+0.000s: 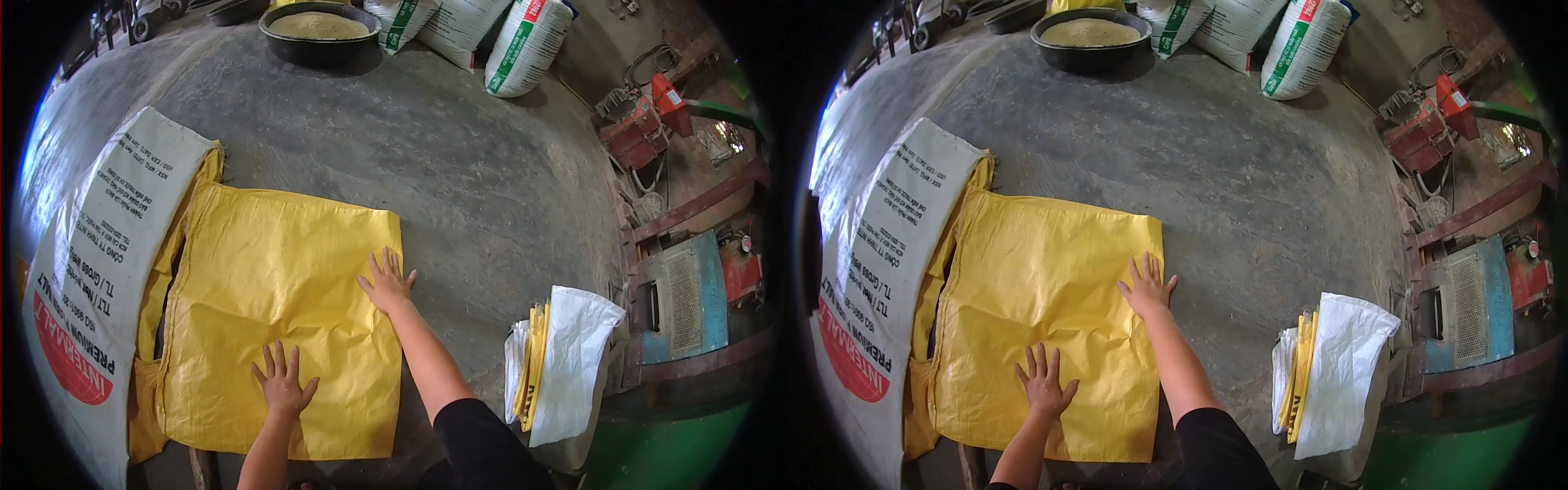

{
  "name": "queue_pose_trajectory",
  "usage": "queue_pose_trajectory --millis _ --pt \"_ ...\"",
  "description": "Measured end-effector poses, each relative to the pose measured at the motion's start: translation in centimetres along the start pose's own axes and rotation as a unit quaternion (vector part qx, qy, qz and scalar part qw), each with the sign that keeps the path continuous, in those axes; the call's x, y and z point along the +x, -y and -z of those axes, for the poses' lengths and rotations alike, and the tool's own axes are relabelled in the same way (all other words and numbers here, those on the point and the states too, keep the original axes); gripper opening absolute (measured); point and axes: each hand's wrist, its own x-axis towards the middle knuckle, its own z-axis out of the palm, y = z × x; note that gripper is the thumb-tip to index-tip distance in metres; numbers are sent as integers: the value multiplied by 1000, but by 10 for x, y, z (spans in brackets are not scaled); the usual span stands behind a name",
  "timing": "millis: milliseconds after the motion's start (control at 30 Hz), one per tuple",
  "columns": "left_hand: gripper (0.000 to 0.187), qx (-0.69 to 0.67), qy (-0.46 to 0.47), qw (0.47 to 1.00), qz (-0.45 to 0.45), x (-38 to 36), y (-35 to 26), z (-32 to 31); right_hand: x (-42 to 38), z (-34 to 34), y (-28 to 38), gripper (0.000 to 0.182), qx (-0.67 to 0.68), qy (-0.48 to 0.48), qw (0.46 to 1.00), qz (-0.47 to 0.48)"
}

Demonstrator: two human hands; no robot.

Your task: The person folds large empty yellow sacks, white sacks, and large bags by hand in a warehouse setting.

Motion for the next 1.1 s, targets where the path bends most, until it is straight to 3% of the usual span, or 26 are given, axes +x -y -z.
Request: queue_pose_trajectory --millis 267,333,400,467,500,533,733,767,833,933,1100 --pt "80 1 -7 1000 -7 2 4 0 50 55 -3 68 77 67 993 -64" --pt "80 3 -11 1000 -7 2 5 -2 49 57 -4 66 102 -38 993 -40" --pt "79 1 -10 1000 -5 1 8 -4 47 31 -11 66 102 -62 993 -13" --pt "79 -3 -11 1000 -11 2 8 -3 33 0 -16 65 84 -115 985 93" --pt "79 -8 -13 1000 1 3 7 -3 22 -9 -18 64 13 -48 990 135" --pt "79 -7 -9 1000 -3 3 6 -2 17 -4 -16 64 6 -44 988 146" --pt "79 25 -19 999 -4 1 9 -5 10 35 21 62 -22 -28 999 -22" --pt "80 32 -6 999 -7 1 8 -3 1 37 27 62 -15 -26 999 -12" --pt "80 41 9 999 -1 -1 9 -2 -26 33 32 59 44 -104 983 147" --pt "80 56 6 998 -8 -1 10 -5 -74 17 19 54 19 -69 966 249" --pt "81 54 25 998 -5 -5 7 1 -123 2 -24 54 -24 7 992 126"
